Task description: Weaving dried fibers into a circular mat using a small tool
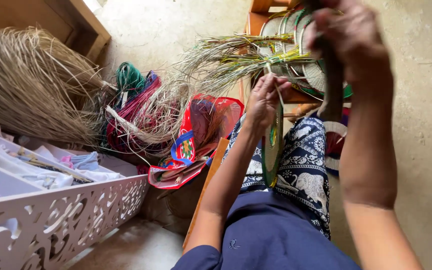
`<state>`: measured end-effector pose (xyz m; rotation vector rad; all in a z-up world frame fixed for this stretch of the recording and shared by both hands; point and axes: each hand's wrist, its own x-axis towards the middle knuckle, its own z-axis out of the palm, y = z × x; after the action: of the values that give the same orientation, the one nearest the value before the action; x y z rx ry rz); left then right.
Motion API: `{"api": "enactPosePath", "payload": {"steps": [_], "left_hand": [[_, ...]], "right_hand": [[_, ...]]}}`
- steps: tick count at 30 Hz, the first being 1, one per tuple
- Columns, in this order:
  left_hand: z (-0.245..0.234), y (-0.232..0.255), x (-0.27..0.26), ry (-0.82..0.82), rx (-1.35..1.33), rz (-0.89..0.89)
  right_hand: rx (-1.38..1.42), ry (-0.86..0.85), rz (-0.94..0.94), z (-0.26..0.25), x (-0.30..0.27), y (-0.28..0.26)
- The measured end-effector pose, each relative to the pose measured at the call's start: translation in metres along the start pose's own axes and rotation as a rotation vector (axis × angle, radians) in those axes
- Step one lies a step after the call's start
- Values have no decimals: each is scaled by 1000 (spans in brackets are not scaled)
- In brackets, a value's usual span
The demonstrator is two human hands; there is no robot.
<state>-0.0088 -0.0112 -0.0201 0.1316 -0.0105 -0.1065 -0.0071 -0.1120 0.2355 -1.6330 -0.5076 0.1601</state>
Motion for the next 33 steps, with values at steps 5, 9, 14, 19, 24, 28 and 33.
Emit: {"api": "enactPosePath", "payload": {"steps": [5,9,14,19,24,28,33], "left_hand": [[-33,9,2,56,87,-20],[-23,21,-16,169,341,42],[68,48,-59,69,1253,481],[70,64,-50,-75,1661,760],[69,50,-56,-416,1102,171],[67,34,-52,-440,1075,161],[81,25,-48,-509,1314,254]], "right_hand": [[38,275,-90,-29,-56,107],[45,623,71,-50,-85,204],[-165,439,86,-84,-68,213],[-474,566,115,-85,-34,248],[-1053,471,307,-122,2,376],[-1162,424,345,-133,26,404],[-1205,385,332,-162,58,492]]}}
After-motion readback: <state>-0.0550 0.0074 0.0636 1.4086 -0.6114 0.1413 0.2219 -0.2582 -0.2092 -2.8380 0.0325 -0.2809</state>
